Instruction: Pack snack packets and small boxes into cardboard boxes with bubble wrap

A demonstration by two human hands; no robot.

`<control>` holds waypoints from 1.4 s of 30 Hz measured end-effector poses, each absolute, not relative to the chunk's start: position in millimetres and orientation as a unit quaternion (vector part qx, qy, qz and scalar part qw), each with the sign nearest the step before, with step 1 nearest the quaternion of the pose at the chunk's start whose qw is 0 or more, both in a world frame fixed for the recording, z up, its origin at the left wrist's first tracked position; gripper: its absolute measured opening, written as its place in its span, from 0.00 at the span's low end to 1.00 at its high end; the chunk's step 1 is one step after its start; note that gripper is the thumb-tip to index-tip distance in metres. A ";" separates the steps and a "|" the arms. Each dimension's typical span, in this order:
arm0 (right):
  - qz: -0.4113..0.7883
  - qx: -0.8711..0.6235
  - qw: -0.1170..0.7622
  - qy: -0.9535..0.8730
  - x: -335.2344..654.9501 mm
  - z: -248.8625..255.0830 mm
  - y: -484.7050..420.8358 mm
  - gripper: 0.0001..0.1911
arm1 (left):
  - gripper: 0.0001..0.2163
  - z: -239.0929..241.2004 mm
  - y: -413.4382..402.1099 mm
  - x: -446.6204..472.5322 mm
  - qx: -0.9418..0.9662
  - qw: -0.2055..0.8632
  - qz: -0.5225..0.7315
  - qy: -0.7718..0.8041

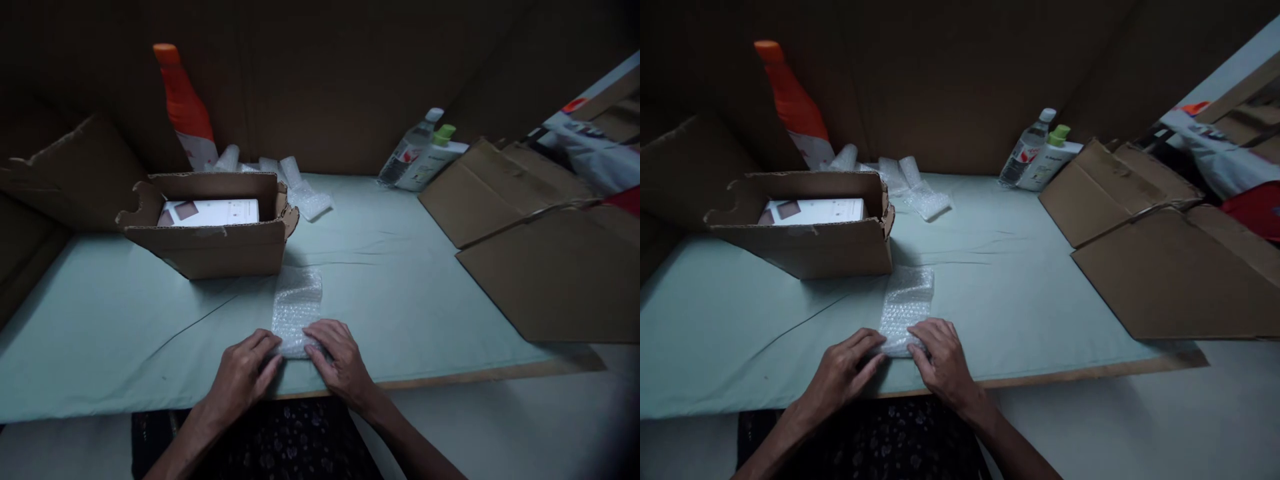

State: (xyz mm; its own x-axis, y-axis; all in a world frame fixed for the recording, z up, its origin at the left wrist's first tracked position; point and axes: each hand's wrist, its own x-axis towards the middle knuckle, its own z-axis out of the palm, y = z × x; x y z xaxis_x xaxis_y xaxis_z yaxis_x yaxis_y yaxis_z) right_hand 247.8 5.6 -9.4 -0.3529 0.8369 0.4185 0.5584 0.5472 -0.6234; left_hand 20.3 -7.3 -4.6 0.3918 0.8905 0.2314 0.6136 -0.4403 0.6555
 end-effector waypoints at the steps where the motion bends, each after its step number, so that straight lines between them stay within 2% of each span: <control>1: 0.179 -0.432 0.366 -0.804 248.2 -8.4 5.2 0.14 | 0.08 -4.7 -5.5 19.5 0.790 0.258 0.291 0.473; 4: 0.161 -0.414 0.339 -0.829 248.2 -5.4 4.6 0.19 | 0.07 -5.7 0.8 18.9 0.778 0.273 0.296 0.483; 7: 0.165 -0.406 0.318 -0.840 246.3 -6.1 6.2 0.15 | 0.08 -6.3 4.3 21.0 0.766 0.237 0.311 0.510; 12: 0.200 -0.421 0.355 -0.810 244.8 -12.1 8.8 0.12 | 0.17 -7.8 -1.6 22.8 0.787 0.153 0.331 0.497; 18: 0.213 -0.428 0.365 -0.799 247.7 -12.4 7.1 0.12 | 0.12 -13.2 -5.6 25.4 0.807 0.203 0.307 0.461; 22: 0.188 -0.430 0.372 -0.800 251.7 -12.1 6.9 0.17 | 0.09 -11.4 -0.9 27.4 0.795 0.216 0.306 0.477; 25: 0.159 -0.441 0.360 -0.807 253.2 -14.6 8.4 0.16 | 0.10 -10.0 0.8 28.2 0.787 0.200 0.310 0.495; 30: 0.164 -0.437 0.353 -0.811 249.5 -17.6 14.7 0.11 | 0.16 -14.3 -3.2 30.1 0.795 0.130 0.316 0.501; 32: 0.172 -0.435 0.350 -0.812 248.2 -16.7 17.5 0.10 | 0.15 -16.8 -4.8 30.9 0.807 0.121 0.303 0.492; 42: 0.213 -0.418 0.344 -0.813 256.2 -6.8 8.8 0.11 | 0.08 -8.8 -8.3 31.5 0.800 0.221 0.311 0.464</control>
State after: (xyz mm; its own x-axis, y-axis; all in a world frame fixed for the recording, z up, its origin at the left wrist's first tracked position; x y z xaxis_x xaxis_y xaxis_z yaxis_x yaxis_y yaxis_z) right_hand 256.2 8.8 -6.8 -0.4141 0.8263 0.3818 0.5329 0.5601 -0.6343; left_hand 31.5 -8.3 -8.8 0.3762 0.8792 0.2925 0.6044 -0.4721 0.6417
